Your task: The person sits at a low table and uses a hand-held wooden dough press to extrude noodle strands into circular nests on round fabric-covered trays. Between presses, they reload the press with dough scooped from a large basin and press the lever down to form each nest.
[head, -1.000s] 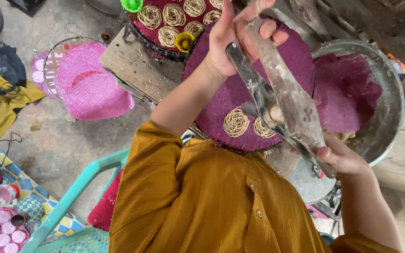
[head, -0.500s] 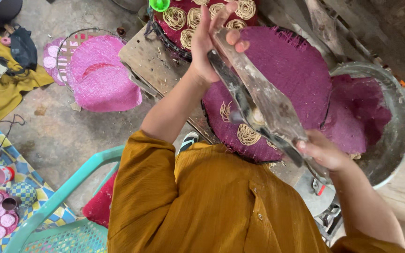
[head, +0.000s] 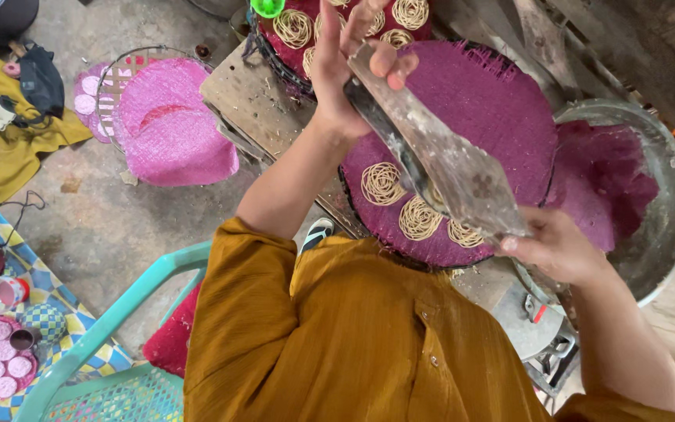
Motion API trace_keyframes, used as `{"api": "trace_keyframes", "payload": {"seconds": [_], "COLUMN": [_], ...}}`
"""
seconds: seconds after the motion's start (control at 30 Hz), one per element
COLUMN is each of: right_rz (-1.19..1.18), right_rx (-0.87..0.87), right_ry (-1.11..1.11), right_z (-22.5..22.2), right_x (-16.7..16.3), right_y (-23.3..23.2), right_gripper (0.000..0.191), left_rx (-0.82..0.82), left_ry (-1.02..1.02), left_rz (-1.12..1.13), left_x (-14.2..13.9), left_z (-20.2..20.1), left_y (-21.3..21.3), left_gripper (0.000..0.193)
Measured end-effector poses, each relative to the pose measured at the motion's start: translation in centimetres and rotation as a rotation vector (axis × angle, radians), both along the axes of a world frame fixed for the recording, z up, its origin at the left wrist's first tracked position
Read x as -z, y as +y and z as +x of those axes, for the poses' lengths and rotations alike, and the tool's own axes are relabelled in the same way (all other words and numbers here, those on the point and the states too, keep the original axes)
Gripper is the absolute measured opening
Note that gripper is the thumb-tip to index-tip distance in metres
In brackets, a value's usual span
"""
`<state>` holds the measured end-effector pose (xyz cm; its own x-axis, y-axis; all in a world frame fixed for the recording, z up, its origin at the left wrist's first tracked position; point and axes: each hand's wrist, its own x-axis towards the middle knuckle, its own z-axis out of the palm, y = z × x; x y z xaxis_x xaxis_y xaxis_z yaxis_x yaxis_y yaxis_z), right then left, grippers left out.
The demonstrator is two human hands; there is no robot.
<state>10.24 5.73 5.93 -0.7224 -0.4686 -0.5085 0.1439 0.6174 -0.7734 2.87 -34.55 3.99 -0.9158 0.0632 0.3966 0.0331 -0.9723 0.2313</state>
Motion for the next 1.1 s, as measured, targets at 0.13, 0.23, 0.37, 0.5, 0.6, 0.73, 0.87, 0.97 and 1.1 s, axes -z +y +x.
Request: {"api": "trace_keyframes", "payload": {"seconds": [0.13, 0.23, 0.37, 0.5, 0.6, 0.73, 0.87, 0.97, 1.1], "right_rz": [0.02, 0.148, 0.188, 0.184, 0.17, -0.2, -0.212, -0.197, -0.071], "right_rx": [0.042, 0.015, -0.012, 0.014, -0.012, -0.097, -0.027, 0.067, 0.158], "right_ry": [0.055, 0.053, -0.003, -0.021, 0.027, 0.03, -0.089, -0.115, -0.06], "right_z": [-0.4, 0.4, 2.2, 2.2, 1.7, 1.2, 0.6, -0.6, -2.5], "right_x": [0.6, 2.3, 4.3, 5.3, 4.9, 2.8, 2.1, 3.0, 4.3], "right_y": [-2.9, -3.8, -2.0, 0.0, 0.7, 2.3, 4.6, 5.5, 4.6], "right_gripper": [0.08, 0.081, 0.086, 0.096, 0.1, 0.095, 0.08, 0.072, 0.072], "left_rx": [-0.069, -0.084, -0.054, 0.036, 0.102, 0.12, 0.146, 0.25, 0.239], "left_ry": [-0.11, -0.182, -0.182, -0.184, -0.115, 0.061, 0.1, 0.131, 0.012], "left_rz": [0.056, 0.035, -0.035, 0.0, 0.02, 0.044, 0.002, 0.007, 0.0], "left_x": [-0.5, -0.1, 1.9, 3.8, 3.8, 2.1, 1.7, 2.2, 2.8], "left_z": [-1.2, 0.6, 2.7, 1.7, -0.1, -3.9, -6.4, -7.9, -9.4], "left_y": [-2.0, -3.3, -1.6, 1.1, 1.9, 2.0, 3.5, 5.2, 6.0], "left_gripper": [0.058, 0.062, 0.071, 0.071, 0.071, 0.067, 0.064, 0.055, 0.052]}}
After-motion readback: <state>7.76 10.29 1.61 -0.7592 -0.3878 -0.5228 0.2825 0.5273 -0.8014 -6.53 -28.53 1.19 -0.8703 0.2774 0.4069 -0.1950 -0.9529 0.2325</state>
